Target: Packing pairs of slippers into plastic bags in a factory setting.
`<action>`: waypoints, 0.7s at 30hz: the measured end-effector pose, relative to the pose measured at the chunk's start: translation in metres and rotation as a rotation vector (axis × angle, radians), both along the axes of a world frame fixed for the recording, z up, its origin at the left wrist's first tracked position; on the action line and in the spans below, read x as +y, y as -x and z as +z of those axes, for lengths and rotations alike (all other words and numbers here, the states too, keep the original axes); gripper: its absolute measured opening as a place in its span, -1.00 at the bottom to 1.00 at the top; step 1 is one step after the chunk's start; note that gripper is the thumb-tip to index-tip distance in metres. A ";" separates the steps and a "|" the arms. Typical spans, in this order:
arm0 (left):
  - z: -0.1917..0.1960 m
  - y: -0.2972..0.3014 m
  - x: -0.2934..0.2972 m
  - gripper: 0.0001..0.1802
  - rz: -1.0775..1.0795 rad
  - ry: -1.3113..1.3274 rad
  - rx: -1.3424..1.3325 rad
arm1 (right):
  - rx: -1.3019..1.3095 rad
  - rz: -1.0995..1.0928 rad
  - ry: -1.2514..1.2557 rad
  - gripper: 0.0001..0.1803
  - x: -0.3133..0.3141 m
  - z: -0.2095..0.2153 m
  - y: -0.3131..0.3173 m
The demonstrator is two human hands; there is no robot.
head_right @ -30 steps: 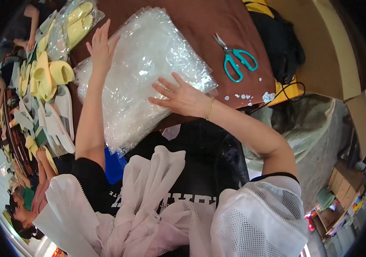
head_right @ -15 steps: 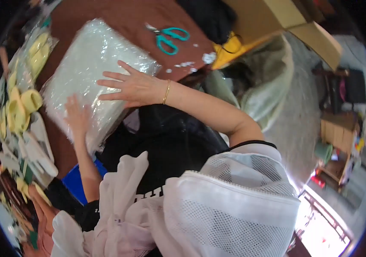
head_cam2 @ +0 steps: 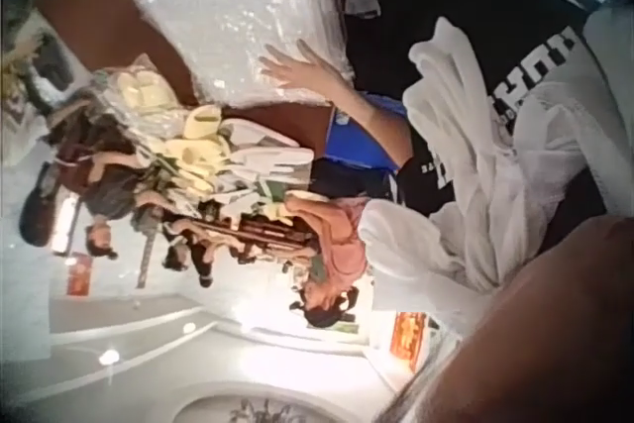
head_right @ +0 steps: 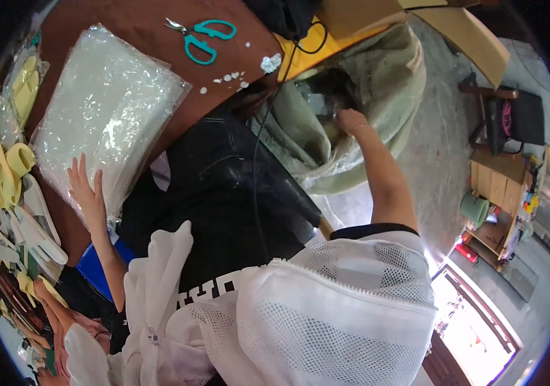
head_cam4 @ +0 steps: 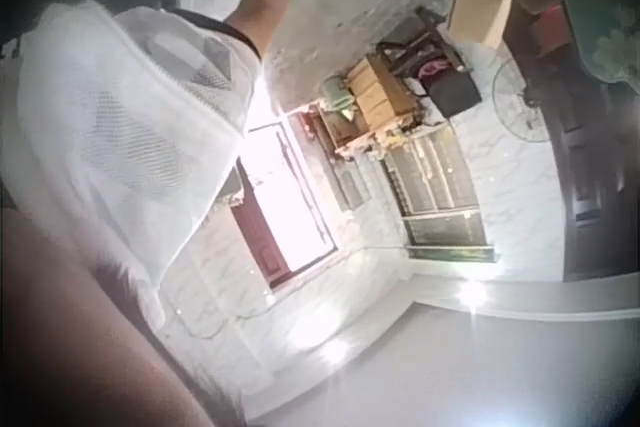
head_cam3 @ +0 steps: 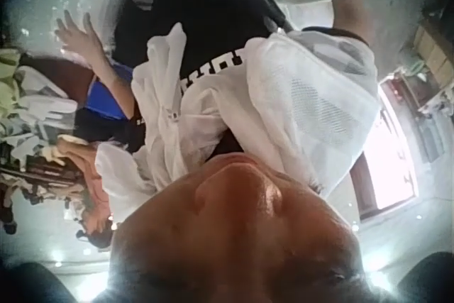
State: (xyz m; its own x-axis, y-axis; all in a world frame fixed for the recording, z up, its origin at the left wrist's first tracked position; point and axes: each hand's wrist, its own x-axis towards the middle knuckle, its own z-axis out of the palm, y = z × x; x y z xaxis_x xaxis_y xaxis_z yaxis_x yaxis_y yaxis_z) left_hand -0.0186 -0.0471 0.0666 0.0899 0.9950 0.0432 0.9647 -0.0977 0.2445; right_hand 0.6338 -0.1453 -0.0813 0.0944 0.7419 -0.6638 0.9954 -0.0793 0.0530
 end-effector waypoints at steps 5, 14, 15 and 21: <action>0.008 -0.005 0.001 -0.44 0.005 0.026 0.059 | -0.261 -0.444 -0.376 -0.54 -0.051 0.039 -0.125; 0.010 -0.014 0.000 -0.42 0.051 0.088 0.111 | -0.212 -0.353 -0.529 -0.44 -0.032 0.006 -0.074; 0.010 -0.016 0.002 -0.42 0.029 0.090 0.117 | -0.195 -0.034 -0.726 -0.43 -0.036 -0.008 -0.073; 0.021 -0.003 0.000 -0.42 0.069 0.128 0.248 | -0.194 -0.539 -0.060 -0.43 -0.031 -0.046 -0.091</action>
State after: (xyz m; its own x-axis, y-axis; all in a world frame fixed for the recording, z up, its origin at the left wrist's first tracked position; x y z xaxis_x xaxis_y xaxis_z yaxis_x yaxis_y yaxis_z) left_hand -0.0152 -0.0467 0.0876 0.0142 0.9951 -0.0977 0.9999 -0.0137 0.0063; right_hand 0.7252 -0.1763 -0.1270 0.5851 0.5910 -0.5553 0.7863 -0.5810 0.2102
